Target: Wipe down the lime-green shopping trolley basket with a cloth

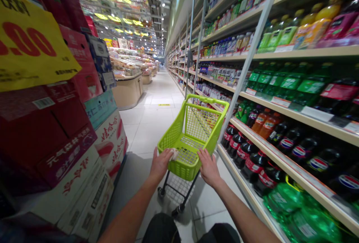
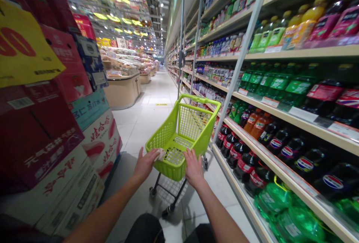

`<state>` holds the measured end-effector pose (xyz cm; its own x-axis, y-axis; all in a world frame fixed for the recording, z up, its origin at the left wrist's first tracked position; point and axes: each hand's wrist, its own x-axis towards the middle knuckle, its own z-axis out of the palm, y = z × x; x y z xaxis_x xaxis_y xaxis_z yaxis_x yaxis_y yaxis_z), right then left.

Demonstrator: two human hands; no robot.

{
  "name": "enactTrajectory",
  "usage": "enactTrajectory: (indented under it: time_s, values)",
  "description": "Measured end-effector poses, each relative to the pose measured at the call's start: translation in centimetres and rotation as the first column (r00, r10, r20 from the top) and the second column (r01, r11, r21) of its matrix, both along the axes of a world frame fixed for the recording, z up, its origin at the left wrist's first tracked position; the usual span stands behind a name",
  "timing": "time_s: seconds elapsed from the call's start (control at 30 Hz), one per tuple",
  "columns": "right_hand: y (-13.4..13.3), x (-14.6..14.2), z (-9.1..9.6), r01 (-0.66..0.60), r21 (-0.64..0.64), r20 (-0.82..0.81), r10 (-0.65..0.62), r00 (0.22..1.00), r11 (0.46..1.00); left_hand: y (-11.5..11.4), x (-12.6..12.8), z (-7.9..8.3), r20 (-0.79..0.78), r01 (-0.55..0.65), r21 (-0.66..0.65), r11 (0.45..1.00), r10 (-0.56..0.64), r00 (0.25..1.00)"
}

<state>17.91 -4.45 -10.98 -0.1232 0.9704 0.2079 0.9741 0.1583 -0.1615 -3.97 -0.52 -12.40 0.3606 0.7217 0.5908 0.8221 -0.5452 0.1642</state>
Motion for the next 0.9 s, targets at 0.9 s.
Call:
enactTrajectory:
  time_s: [0.9]
  values:
    - [0.6, 0.5, -1.7, 0.185, -0.1, -0.079, -0.193, 0.978, 0.978, 0.8, -1.9, -0.6, 0.078, -0.174, -0.056, 0.983, 0.178, 0.981]
